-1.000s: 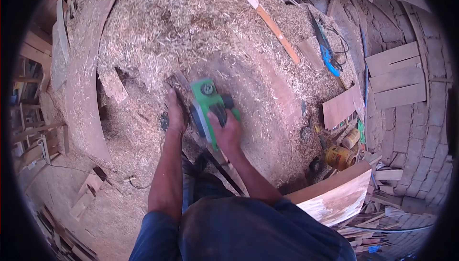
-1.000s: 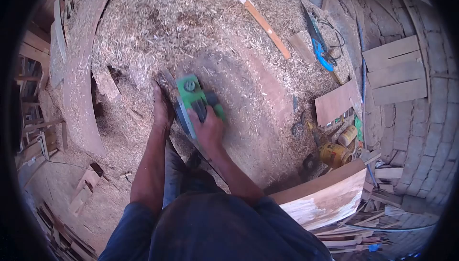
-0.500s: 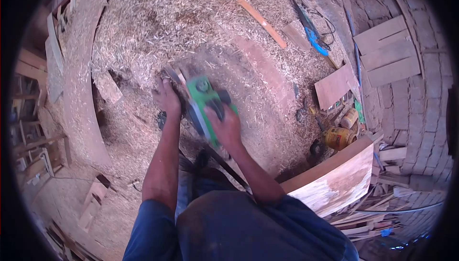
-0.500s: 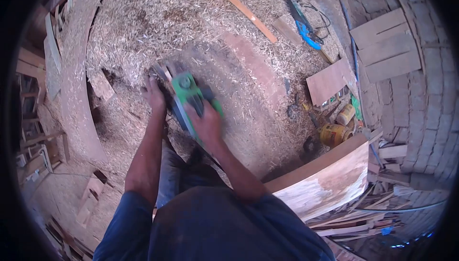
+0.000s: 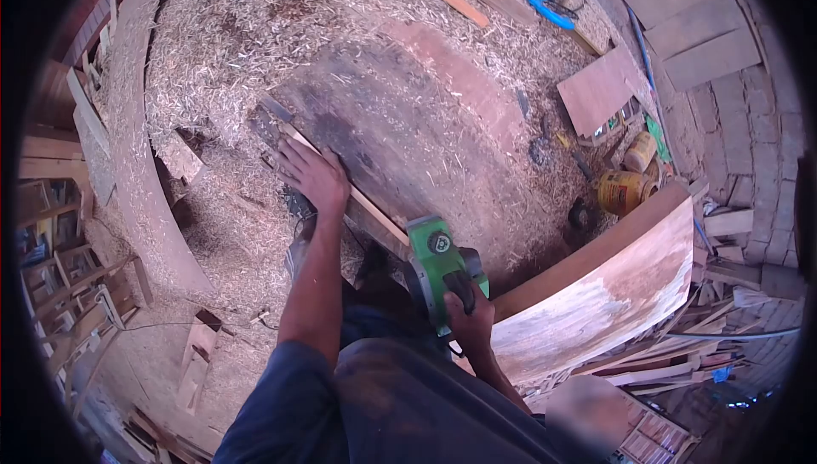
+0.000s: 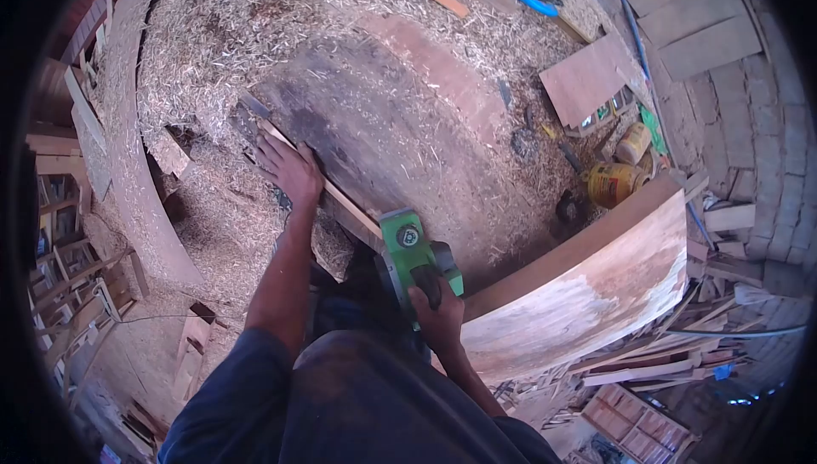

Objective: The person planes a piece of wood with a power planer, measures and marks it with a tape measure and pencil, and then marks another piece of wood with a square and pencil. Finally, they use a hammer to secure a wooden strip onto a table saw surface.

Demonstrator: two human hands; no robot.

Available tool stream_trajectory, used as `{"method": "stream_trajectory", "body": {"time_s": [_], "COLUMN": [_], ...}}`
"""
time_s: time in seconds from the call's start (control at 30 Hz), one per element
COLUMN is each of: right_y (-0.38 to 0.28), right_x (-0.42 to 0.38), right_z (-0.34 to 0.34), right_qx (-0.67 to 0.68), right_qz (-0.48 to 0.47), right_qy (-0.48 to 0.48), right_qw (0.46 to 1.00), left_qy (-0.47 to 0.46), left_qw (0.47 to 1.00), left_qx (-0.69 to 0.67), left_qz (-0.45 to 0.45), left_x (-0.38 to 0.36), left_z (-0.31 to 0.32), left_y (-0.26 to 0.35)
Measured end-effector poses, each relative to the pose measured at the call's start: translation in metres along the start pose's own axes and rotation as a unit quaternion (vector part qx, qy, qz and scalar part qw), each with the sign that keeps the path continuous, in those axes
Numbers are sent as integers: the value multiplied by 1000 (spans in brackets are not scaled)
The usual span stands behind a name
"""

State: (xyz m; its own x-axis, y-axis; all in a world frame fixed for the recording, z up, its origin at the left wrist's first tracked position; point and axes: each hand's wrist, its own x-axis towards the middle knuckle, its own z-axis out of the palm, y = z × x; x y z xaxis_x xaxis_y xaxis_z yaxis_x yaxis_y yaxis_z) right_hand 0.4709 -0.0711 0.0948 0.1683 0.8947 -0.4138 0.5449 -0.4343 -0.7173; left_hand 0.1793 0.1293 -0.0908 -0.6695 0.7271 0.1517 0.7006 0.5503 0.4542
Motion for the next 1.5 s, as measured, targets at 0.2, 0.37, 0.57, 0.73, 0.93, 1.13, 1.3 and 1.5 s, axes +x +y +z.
{"method": "stream_trajectory", "body": {"time_s": [0.2, 0.37, 0.57, 0.73, 0.93, 1.13, 1.3, 1.5], "right_y": [9, 23, 18, 5, -18, -54, -101, -145], "right_x": [-4, 13, 44, 60, 67, 87, 119, 154], "right_z": [-7, -5, 3, 16, 30, 70, 113, 166], "right_qx": [-6, -79, -139, -142, -141, -128, -95, -135], "right_qz": [-23, -66, -100, -132, -93, -191, -202, -236], "right_qy": [-8, -69, -132, -132, -141, -89, -96, -60], "right_qw": [1000, 992, 976, 972, 975, 969, 970, 961], "left_qy": [-12, 5, -44, -39, -44, -61, -121, -278], "left_qw": [1000, 997, 996, 998, 998, 997, 992, 940], "left_qx": [-3, 36, 56, 41, 25, 28, -13, -197], "left_qz": [-2, 64, 49, 41, 26, 32, 46, -13], "left_x": [12, 19, 23, 22, 27, 33, 58, 111], "left_z": [4, 3, -10, -12, -11, -19, -57, -112], "left_y": [-3, -11, -3, 0, -1, -8, -22, -53]}}
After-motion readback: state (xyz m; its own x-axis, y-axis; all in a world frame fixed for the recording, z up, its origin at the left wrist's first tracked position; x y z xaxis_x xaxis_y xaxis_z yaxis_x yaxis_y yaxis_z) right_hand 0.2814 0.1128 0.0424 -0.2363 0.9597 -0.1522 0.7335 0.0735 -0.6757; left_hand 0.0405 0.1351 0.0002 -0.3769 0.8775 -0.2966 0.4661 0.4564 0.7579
